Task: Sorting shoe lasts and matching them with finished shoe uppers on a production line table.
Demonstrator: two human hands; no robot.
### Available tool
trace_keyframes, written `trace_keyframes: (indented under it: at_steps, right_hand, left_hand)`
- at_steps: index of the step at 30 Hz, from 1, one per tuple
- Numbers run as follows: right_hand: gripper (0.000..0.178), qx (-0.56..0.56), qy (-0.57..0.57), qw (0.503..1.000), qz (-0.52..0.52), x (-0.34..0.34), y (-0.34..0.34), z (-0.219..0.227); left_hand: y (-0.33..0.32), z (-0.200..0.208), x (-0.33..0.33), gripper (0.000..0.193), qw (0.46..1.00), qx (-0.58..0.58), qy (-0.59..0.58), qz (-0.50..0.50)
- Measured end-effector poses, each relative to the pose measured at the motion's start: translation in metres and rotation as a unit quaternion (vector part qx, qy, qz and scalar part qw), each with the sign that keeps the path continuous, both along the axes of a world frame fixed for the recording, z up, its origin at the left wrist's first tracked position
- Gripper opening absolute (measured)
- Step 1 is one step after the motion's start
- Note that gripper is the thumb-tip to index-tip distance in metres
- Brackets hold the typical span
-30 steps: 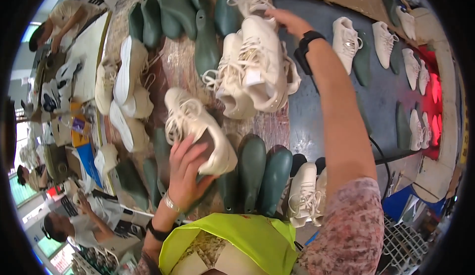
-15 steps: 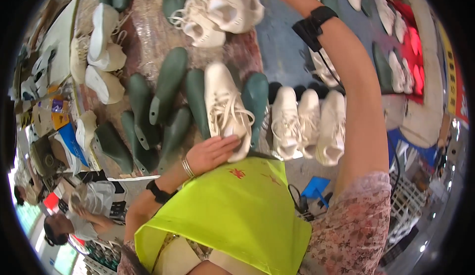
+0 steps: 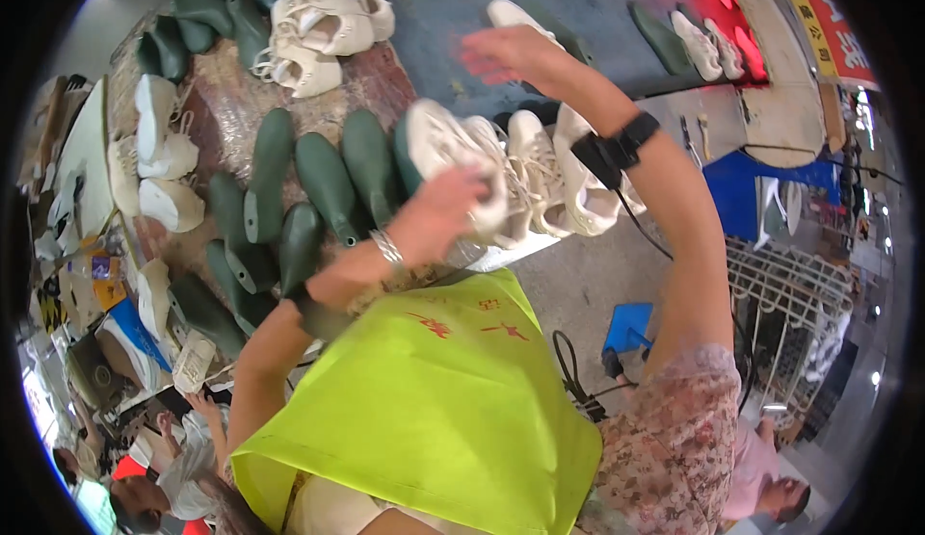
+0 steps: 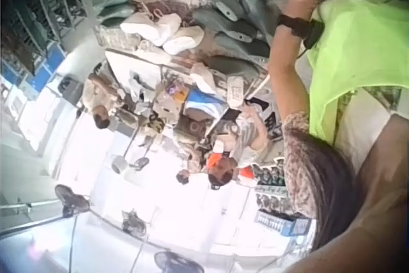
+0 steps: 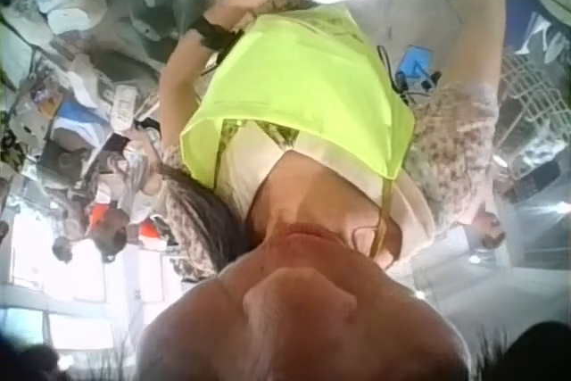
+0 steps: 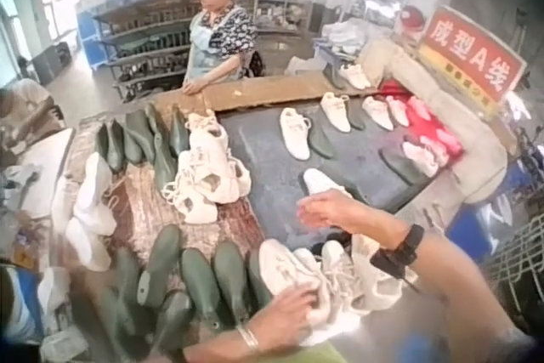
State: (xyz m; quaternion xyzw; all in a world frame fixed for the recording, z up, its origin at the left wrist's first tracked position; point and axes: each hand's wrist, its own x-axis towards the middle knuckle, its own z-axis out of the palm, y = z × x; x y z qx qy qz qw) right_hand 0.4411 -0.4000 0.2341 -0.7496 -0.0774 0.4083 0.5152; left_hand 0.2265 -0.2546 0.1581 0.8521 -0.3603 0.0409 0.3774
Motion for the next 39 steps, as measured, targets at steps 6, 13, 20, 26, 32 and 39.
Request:
trace_keyframes:
  at_steps: [6,13,20,26,32,39]
  right_hand:
    - [0.042,-0.05,0.04,0.998,-0.005,-0.009,0.005,-0.025]
    - [0.034,0.002,-0.001,0.985,0.172,-0.027,0.157,-0.02]
    - [0.08,0.078,-0.486,0.815,0.305,-0.09,0.47,-0.052]
    - [0.06,-0.031,-0.782,0.482,0.395,-0.069,0.564,-0.098]
    - [0.036,0.165,-0.336,0.859,0.349,0.011,0.558,0.001]
    - [0.042,0.024,-0.119,0.931,0.345,0.114,0.486,-0.006]
  left_hand:
    - [-0.022,-0.012,-0.05,0.045,0.874,-0.102,0.473,0.028]
    - [0.057,0.007,-0.031,0.026,0.982,-0.153,-0.053,0.099]
    - [0.331,0.019,-0.084,0.04,0.665,-0.022,-0.085,0.742]
    - [0.386,-0.008,-0.103,0.033,0.614,0.035,-0.09,0.784]
    - [0.392,0.01,-0.104,0.028,0.653,0.016,-0.084,0.753]
    - [0.438,-0.034,-0.089,0.053,0.603,-0.015,-0.008,0.798]
